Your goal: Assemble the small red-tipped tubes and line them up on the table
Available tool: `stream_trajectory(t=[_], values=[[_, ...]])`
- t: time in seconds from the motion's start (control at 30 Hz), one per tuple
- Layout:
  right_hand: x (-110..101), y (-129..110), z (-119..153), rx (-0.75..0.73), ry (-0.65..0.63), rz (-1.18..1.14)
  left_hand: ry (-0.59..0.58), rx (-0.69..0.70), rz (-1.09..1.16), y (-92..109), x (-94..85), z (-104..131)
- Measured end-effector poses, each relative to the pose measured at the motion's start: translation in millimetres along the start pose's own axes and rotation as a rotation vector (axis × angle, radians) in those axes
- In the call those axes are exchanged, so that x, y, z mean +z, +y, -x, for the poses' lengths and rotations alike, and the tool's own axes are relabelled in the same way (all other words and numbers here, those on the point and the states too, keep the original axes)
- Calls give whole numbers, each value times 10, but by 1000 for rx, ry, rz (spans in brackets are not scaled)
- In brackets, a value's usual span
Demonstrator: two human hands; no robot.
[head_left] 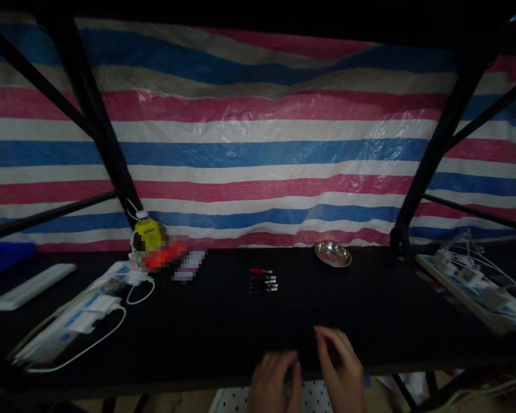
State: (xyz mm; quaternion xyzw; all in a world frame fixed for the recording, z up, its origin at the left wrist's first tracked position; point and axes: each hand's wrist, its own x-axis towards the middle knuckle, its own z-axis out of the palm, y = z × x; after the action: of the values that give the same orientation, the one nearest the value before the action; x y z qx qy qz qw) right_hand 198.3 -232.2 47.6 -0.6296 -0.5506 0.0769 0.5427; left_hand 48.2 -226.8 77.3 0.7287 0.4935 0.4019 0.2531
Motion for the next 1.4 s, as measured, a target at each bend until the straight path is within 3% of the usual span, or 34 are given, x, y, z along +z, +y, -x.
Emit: stream_trajectory(t=[0.1,0.2,0.27,0.4,0.53,0.67,0.73,0.83,0.97,1.03,1.1,1.2,1.4], values=[[497,43,-599,-102,-209,-12,181,-52,-53,-209,1,-697],[903,170,-968,-154,-376,74,293,-213,22,-626,17,-1335],[1065,283,-1047,-159,-440,100,323,-378,269,-942,35,-1617],[1190,464,-1027,-166,-457,63,386,-402,381,-1408,63,-1887],[1260,507,-1088,-59,-442,-278,380,-367,518,-1609,67,-2001],[1335,529,-1254,423,-443,-903,388,-365,613,-1683,80,-2037],[1328,562,-1320,586,-453,-1167,380,-339,621,-1677,95,-2011],[1266,614,-1371,734,-444,-1370,400,-237,486,-1613,111,-1926],[1224,637,-1363,806,-472,-1380,537,-29,68,-1477,127,-1792],[1241,625,-1341,798,-529,-1314,550,109,-147,-1420,159,-1738],[1262,602,-1316,776,-601,-1239,479,246,-330,-1374,203,-1696],[1269,564,-1286,742,-679,-1157,279,385,-520,-1309,251,-1653],[1253,572,-1272,688,-779,-1075,116,437,-597,-1189,184,-1590]])
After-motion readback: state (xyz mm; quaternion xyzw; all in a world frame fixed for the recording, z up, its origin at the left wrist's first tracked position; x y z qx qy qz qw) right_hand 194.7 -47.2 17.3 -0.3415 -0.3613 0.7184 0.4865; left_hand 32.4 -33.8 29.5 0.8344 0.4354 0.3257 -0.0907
